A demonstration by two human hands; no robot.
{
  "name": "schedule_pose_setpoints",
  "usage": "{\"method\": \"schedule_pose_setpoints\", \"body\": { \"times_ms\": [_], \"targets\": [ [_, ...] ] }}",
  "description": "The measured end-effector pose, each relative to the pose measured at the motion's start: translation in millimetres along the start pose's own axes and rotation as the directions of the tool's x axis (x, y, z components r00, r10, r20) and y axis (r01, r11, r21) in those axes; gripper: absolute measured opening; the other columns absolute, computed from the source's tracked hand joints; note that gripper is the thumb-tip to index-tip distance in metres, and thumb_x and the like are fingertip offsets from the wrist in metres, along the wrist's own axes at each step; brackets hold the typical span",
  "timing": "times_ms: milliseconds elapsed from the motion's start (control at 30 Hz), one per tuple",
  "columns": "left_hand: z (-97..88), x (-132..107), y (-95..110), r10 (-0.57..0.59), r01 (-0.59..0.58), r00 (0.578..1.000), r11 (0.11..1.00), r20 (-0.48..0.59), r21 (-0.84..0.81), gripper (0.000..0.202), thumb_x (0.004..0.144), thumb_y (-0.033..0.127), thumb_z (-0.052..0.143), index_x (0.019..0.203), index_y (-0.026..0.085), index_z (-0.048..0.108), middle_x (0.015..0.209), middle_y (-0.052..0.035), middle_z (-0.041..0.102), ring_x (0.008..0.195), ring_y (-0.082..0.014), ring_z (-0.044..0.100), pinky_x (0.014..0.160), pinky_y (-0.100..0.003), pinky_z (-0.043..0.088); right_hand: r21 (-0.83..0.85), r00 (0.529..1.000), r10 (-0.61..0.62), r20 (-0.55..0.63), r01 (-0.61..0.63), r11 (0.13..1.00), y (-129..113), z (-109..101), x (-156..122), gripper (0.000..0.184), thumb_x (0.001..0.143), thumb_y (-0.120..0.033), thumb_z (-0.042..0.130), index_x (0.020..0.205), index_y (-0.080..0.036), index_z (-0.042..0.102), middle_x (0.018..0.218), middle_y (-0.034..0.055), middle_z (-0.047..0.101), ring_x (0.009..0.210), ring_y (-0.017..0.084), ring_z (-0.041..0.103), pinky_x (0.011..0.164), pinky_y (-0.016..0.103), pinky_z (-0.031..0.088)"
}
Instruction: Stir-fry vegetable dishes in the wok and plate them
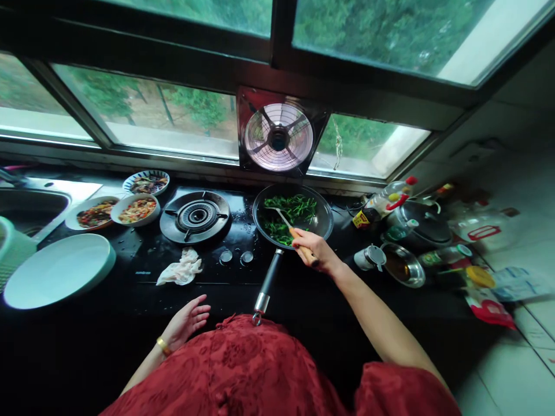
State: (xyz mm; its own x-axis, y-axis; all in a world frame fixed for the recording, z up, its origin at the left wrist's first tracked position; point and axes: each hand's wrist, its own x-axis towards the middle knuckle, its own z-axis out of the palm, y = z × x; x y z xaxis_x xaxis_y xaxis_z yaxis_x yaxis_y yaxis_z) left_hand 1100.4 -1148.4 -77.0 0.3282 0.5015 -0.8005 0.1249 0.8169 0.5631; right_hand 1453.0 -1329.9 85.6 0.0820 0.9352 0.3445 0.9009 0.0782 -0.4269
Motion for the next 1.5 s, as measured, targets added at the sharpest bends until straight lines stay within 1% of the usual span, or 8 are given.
{"method": "schedule_pose_setpoints", "body": {
  "times_ms": [133,300,467,733,967,1233,1400,1500],
  "targets": [
    [1.6,0.1,-0.9,-0.002,0.002,1.000,1.000,0.006,-0.009,0.039,0.094,0.026,0.053,0.131,0.014,0.052,0.081,-0.0060,0.067,0.060,-0.0119,0.065,0.057,-0.022,0.051,-0.005,0.993,0.002,0.115,-0.002,1.000,4.2,-11.0,-8.3,0.014,0.079,-0.016,0.058,0.080,-0.023,0.069,0.125,0.0055,0.065,0.101,0.021,0.068,0.084,0.028,0.055],
    [0.6,1.3,-5.8,-0.043,0.043,0.999,0.999,0.004,-0.023,0.037,0.095,0.024,0.050,0.130,0.014,0.052,0.078,-0.0050,0.066,0.057,-0.0115,0.064,0.054,-0.021,0.050,-0.080,0.995,0.044,0.086,-0.037,0.996,0.4,-25.8,-18.0,0.015,0.076,-0.014,0.058,0.081,-0.023,0.069,0.119,0.0063,0.068,0.104,0.024,0.067,0.087,0.032,0.055],
    [-5.2,7.0,-7.9,-0.003,0.004,1.000,1.000,0.017,-0.020,0.037,0.095,0.025,0.051,0.130,0.014,0.052,0.083,-0.0062,0.067,0.061,-0.0117,0.065,0.057,-0.022,0.051,-0.090,0.968,0.053,0.247,-0.032,0.995,-1.5,-42.9,-32.4,0.024,0.072,-0.014,0.064,0.090,-0.026,0.071,0.129,0.0036,0.064,0.111,0.025,0.065,0.091,0.030,0.054],
    [-2.4,4.2,-1.5,0.023,-0.024,1.000,1.000,0.003,0.012,0.039,0.094,0.024,0.053,0.132,0.014,0.052,0.083,-0.0066,0.068,0.061,-0.0114,0.065,0.057,-0.022,0.052,-0.109,0.992,0.069,-0.108,-0.081,0.991,38.1,-27.3,-4.0,0.013,0.083,-0.022,0.059,0.087,-0.020,0.072,0.129,0.0101,0.063,0.110,0.025,0.066,0.097,0.035,0.053],
    [3.5,-2.1,-9.0,0.016,-0.016,1.000,1.000,0.001,-0.008,0.039,0.096,0.022,0.049,0.134,0.013,0.049,0.083,-0.0061,0.068,0.060,-0.0110,0.065,0.056,-0.021,0.053,-0.017,0.993,0.059,0.098,-0.057,0.998,36.9,-20.6,-29.9,0.012,0.079,-0.019,0.062,0.084,-0.023,0.072,0.129,0.0051,0.064,0.113,0.023,0.064,0.095,0.031,0.053],
    [-3.0,-3.4,-19.4,0.022,-0.022,1.000,0.999,-0.018,-0.030,0.040,0.096,0.022,0.049,0.135,0.013,0.048,0.084,-0.0063,0.068,0.061,-0.0109,0.066,0.057,-0.021,0.053,0.095,0.957,0.218,-0.192,-0.202,0.975,32.8,-23.4,-11.8,0.012,0.083,-0.028,0.063,0.087,-0.021,0.071,0.117,0.0095,0.070,0.108,0.027,0.067,0.098,0.040,0.054],
    [-5.4,-1.6,-27.1,0.039,-0.040,0.999,0.998,-0.023,-0.051,0.040,0.096,0.021,0.049,0.135,0.013,0.049,0.085,-0.0064,0.068,0.062,-0.0110,0.066,0.058,-0.021,0.053,0.010,0.843,0.384,-0.377,-0.411,0.912,31.3,-77.2,-18.3,0.016,0.080,-0.036,0.069,0.090,-0.025,0.071,0.096,0.0024,0.074,0.087,0.023,0.070,0.084,0.036,0.057],
    [-4.6,-2.9,-34.2,0.017,-0.018,1.000,0.997,-0.018,-0.068,0.040,0.096,0.021,0.049,0.136,0.013,0.048,0.084,-0.0065,0.068,0.062,-0.0112,0.066,0.057,-0.021,0.053,0.217,0.652,0.572,-0.498,-0.545,0.810,75.4,-80.4,-6.9,0.017,0.071,-0.037,0.073,0.079,-0.023,0.069,0.076,0.0010,0.070,0.075,0.020,0.067,0.074,0.033,0.057]
  ]
}}
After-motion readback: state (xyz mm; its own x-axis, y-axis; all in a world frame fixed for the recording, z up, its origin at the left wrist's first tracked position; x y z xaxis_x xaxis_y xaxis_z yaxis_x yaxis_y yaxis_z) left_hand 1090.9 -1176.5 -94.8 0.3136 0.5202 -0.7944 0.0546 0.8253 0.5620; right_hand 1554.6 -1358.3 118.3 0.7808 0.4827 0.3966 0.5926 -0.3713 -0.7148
